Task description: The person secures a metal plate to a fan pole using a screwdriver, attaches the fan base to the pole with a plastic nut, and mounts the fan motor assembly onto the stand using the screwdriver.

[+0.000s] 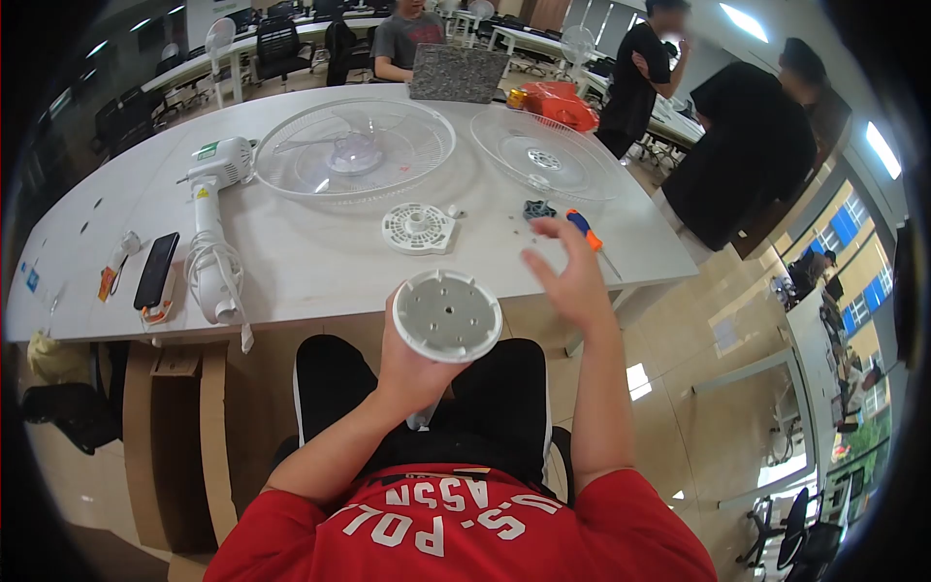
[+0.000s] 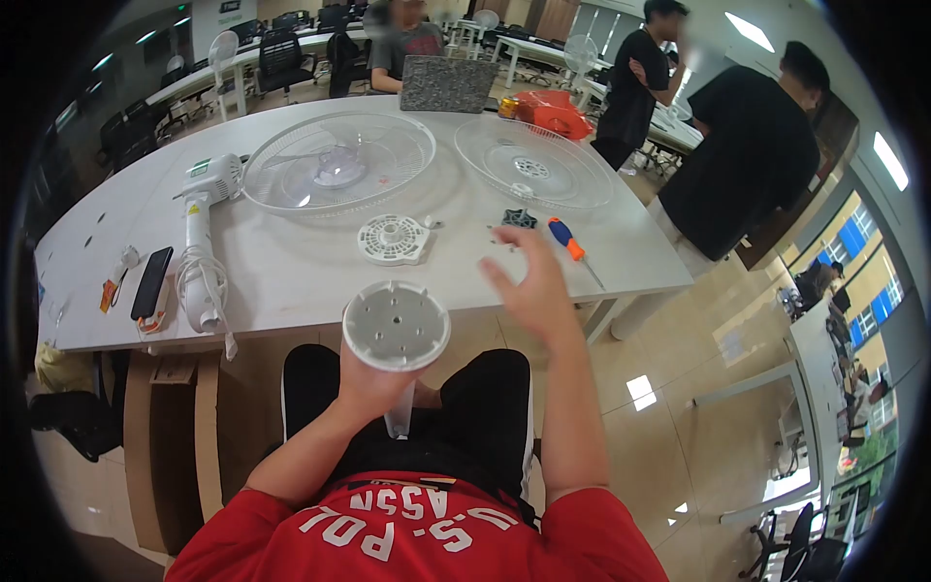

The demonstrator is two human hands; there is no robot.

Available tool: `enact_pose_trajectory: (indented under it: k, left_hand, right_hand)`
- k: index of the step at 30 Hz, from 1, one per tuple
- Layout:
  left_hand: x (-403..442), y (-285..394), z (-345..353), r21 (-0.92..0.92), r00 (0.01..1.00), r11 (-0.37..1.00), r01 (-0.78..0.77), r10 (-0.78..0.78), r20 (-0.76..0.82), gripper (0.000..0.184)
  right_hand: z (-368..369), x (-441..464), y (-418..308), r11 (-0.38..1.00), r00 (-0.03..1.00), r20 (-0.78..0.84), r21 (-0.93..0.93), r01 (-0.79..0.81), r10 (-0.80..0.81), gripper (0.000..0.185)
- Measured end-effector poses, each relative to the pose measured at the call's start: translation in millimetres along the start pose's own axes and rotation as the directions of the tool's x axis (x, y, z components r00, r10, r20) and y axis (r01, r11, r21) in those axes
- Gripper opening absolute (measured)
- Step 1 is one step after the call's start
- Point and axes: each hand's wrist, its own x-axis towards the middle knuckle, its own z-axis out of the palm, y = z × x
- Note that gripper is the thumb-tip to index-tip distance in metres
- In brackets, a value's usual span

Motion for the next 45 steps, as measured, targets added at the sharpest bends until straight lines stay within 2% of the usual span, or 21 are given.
enact_pose_trajectory:
  k: [2, 4, 6, 8, 10, 12, 13, 14, 15, 16, 17, 18, 19, 20, 21, 23, 24, 26, 29, 35, 45]
  left_hand:
    - [16, 7, 12, -0.063, 0.999, 0.998, 0.021, -0.018, 0.05, 0.095]
    - [24, 11, 22, -0.125, 0.995, 0.991, 0.039, -0.027, 0.097, 0.09]
    - [25, 13, 33, -0.073, 0.991, 0.996, -0.049, 0.058, 0.12, 0.061]
    - [22, 15, 40, -0.122, 0.989, 0.992, -0.045, 0.061, 0.131, 0.063]
    - [20, 11, 44, -0.164, 0.989, 0.986, -0.03, 0.053, 0.141, 0.064]
    - [19, 5, 44, -0.18, 0.985, 0.983, -0.047, 0.075, 0.153, 0.083]
    - [18, 8, 46, -0.177, 0.986, 0.983, -0.041, 0.068, 0.152, 0.083]
    - [16, 14, 48, -0.271, 0.994, 0.961, -0.061, 0.084, 0.074, 0.091]
    - [14, 18, 49, -0.36, 0.996, 0.929, -0.088, 0.092, -0.006, 0.1]
    - [13, 12, 47, -0.355, 0.996, 0.931, -0.083, 0.086, -0.008, 0.1]
    - [13, 2, 44, -0.268, 0.98, 0.944, -0.195, 0.196, -0.024, 0.107]
    - [13, -4, 40, -0.176, 0.952, 0.936, -0.306, 0.306, -0.031, 0.115]
    - [16, -5, 32, -0.169, 0.953, 0.938, -0.304, 0.302, -0.035, 0.115]
    - [20, -4, 22, -0.127, 0.932, 0.927, -0.353, 0.36, 0.035, 0.108]
    - [24, -2, 16, -0.09, 0.906, 0.911, -0.401, 0.41, 0.109, 0.101]
    - [30, 7, 10, -0.082, 0.906, 0.913, -0.399, 0.407, 0.121, 0.09]
    - [31, 11, 6, -0.079, 0.902, 0.912, -0.403, 0.411, 0.136, 0.079]
    - [30, 19, 1, -0.035, 0.903, 0.916, -0.401, 0.401, 0.156, 0.077]
    - [25, 20, 0, 0.007, 0.9, 0.912, -0.41, 0.403, 0.164, 0.074]
    - [16, 25, -3, 0.013, 0.904, 0.917, -0.398, 0.39, 0.173, 0.073]
    - [15, 24, -1, 0.004, 0.906, 0.917, -0.399, 0.393, 0.156, 0.072]
  right_hand:
    - [-12, 11, 82, 0.967, 0.988, -0.126, -0.225, -0.117, 0.091, 0.049]
    - [-22, 18, 136, 0.856, 0.931, -0.196, -0.37, -0.36, 0.307, 0.047]
    - [-21, 22, 169, 0.782, 0.912, -0.272, -0.473, -0.406, 0.308, 0.044]
    - [-24, 27, 183, 0.694, 0.889, -0.34, -0.56, -0.453, 0.306, 0.042]
    - [-24, 31, 195, 0.625, 0.885, -0.287, -0.629, -0.463, 0.367, 0.039]
    - [-23, 37, 209, 0.625, 0.895, -0.245, -0.647, -0.437, 0.372, 0.04]
    - [-23, 38, 216, 0.627, 0.906, -0.201, -0.665, -0.405, 0.372, 0.041]
    - [-24, 38, 223, 0.63, 0.906, -0.194, -0.664, -0.403, 0.376, 0.041]
    - [-26, 38, 221, 0.656, 0.912, -0.21, -0.639, -0.401, 0.352, 0.04]
    - [-25, 38, 219, 0.683, 0.917, -0.227, -0.613, -0.397, 0.329, 0.04]
    - [-23, 36, 216, 0.686, 0.917, -0.221, -0.611, -0.395, 0.331, 0.04]
    - [-25, 34, 184, 0.833, 0.907, -0.322, -0.395, -0.389, 0.271, 0.037]
    - [-28, 32, 147, 0.93, 0.873, -0.427, -0.16, -0.33, 0.236, 0.035]
    - [-32, 30, 108, 0.957, 0.868, -0.403, 0.089, -0.277, 0.289, 0.033]
    - [-35, 27, 69, 0.917, 0.866, -0.367, 0.335, -0.217, 0.339, 0.031]
    - [-35, 19, 5, 0.788, 0.905, -0.35, 0.615, 0.027, 0.242, 0.031]
    - [-32, 14, -18, 0.785, 0.904, -0.349, 0.619, 0.022, 0.249, 0.031]
    - [-27, 7, -53, 0.684, 0.928, -0.356, 0.704, 0.192, 0.106, 0.034]
    - [-19, 4, -81, 0.633, 0.928, -0.373, 0.725, 0.273, 0.027, 0.038]
    - [-3, 5, -96, 0.7, 0.965, -0.262, 0.69, 0.185, 0.003, 0.042]
    - [2, 6, -93, 0.765, 0.964, -0.247, 0.602, 0.229, -0.094, 0.038]
